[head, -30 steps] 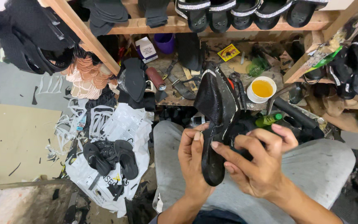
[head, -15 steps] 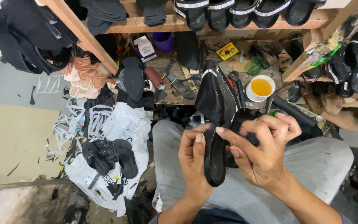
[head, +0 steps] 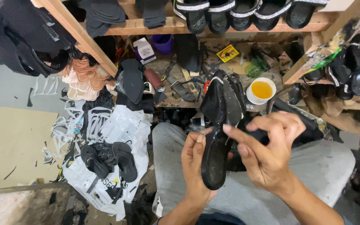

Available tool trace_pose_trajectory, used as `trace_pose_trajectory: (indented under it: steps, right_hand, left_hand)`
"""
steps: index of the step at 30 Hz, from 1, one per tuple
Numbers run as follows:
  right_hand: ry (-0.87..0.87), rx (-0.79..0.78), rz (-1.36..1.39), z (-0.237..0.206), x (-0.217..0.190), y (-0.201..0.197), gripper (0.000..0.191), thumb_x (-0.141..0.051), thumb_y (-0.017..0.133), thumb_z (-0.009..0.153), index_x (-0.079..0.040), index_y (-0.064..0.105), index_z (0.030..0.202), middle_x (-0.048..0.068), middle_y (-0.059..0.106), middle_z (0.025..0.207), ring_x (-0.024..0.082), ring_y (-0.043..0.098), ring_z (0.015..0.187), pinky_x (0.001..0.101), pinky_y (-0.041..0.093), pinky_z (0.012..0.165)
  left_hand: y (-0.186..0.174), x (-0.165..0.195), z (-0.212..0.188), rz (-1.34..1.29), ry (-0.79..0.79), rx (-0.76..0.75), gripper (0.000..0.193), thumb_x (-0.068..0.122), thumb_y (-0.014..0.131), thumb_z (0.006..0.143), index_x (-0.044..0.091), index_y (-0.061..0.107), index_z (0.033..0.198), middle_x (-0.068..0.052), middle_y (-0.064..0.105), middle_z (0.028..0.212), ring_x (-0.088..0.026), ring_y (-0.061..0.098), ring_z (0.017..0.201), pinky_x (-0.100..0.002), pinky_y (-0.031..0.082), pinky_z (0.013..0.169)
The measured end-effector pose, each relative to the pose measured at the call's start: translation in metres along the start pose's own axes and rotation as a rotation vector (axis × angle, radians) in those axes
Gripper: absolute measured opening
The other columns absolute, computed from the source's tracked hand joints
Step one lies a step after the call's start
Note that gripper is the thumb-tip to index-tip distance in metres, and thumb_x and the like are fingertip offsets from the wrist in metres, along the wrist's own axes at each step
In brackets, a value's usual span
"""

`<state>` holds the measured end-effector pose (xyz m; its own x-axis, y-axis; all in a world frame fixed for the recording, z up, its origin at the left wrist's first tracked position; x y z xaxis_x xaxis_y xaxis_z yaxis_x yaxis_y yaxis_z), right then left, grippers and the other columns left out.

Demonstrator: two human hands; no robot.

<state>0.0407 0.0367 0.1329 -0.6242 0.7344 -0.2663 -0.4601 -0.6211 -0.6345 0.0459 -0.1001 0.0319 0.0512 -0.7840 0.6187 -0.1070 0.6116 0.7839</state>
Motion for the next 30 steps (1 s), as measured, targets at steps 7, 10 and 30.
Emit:
trace_pose_trajectory:
  steps: [7,10,30]
  right_hand:
    - [-0.074,-0.012,-0.043,-0.003,0.006,0.009,0.031,-0.033,0.058,0.098,-0.021,0.079,0.117,0.006,0.059,0.112,0.031,0.043,0.116,0.0549,0.025,0.107]
    - [0.083,-0.010,-0.026,-0.009,0.050,0.018,0.029,-0.030,0.054,0.107,-0.021,0.079,0.119,0.008,0.059,0.123,0.031,0.043,0.123,0.0505,0.025,0.107]
    - [0.455,-0.509,-0.323,-0.051,0.220,0.105,0.023,-0.011,0.063,0.083,-0.020,0.080,0.095,0.011,0.062,0.106,0.031,0.051,0.112,0.0495,0.038,0.098]
  left_hand:
    - [-0.002,0.000,0.002,-0.059,-0.041,0.040,0.025,0.027,0.051,0.105,0.003,0.054,0.105,-0.011,0.071,0.107,-0.017,0.072,0.082,-0.034,0.064,0.070]
    - [-0.006,0.004,0.006,-0.044,-0.048,0.034,0.025,0.028,0.052,0.108,0.004,0.055,0.105,-0.011,0.071,0.099,-0.018,0.072,0.078,-0.034,0.063,0.070]
    - [-0.052,-0.023,0.035,-0.060,0.026,0.137,0.020,0.026,0.048,0.109,0.010,0.053,0.099,-0.008,0.069,0.092,-0.018,0.072,0.074,-0.036,0.063,0.068]
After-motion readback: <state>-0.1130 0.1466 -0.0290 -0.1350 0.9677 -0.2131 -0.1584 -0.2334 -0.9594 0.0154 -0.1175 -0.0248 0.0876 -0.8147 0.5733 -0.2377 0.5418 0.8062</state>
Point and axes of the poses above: each hand's wrist, its own z-axis towards the middle knuckle, its own y-axis out of the palm, x = y × z, the point moved 6 cm from there along z, towards the middle knuckle
